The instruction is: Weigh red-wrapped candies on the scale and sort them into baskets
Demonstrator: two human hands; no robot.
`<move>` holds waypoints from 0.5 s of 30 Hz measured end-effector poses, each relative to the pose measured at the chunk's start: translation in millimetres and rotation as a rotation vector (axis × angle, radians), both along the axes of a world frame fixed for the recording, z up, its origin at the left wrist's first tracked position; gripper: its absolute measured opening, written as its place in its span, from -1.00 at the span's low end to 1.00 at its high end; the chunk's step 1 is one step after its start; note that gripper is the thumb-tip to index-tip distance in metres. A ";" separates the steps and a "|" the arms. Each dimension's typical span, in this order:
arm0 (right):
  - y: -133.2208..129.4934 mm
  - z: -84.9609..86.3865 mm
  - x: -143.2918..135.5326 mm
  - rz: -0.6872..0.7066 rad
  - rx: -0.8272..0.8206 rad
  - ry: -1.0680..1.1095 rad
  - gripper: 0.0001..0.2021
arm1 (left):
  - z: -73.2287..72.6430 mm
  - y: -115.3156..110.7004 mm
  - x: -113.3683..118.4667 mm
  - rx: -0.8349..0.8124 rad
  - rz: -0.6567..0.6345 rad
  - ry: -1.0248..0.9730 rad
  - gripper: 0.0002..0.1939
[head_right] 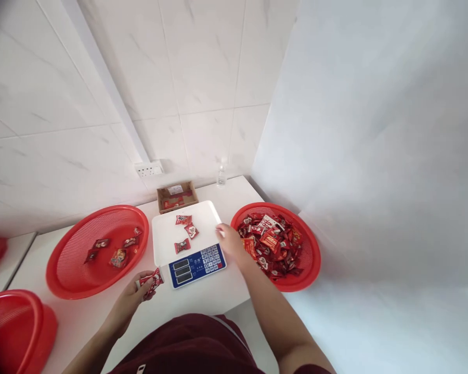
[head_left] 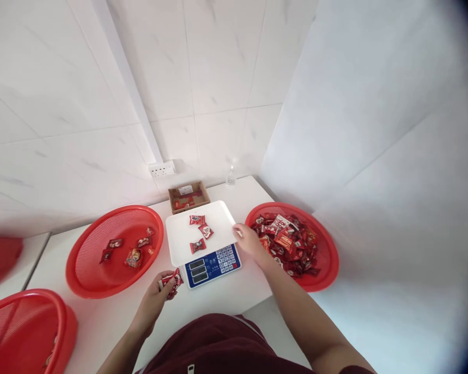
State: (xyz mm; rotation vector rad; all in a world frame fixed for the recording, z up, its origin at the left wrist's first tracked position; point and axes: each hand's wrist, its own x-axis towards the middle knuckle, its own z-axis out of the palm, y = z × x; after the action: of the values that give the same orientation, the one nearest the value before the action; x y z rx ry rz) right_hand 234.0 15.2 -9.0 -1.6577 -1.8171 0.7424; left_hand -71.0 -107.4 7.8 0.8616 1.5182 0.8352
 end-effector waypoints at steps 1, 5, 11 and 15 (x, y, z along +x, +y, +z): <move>-9.0 -1.1 28.4 -0.028 -0.102 -0.096 -0.74 | -2.4 -1.3 -1.2 -0.010 0.003 -0.001 -0.41; -44.6 -14.1 115.5 -0.036 -0.605 -0.418 -0.81 | -5.6 -3.7 2.7 -0.040 0.011 0.006 -0.42; -66.4 -53.2 117.0 -0.181 -0.662 -0.487 -0.30 | 8.6 7.3 27.2 -0.021 -0.094 0.007 -0.44; -61.8 -64.9 113.4 -0.239 -0.575 -0.459 -0.50 | 12.1 12.0 36.7 -0.006 -0.126 0.008 -0.42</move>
State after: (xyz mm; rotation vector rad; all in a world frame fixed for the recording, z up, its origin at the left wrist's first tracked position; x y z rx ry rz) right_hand 347.4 -46.6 -74.0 -2.5439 -1.7371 0.8831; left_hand -34.3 -95.4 19.9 0.9467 1.4566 0.7361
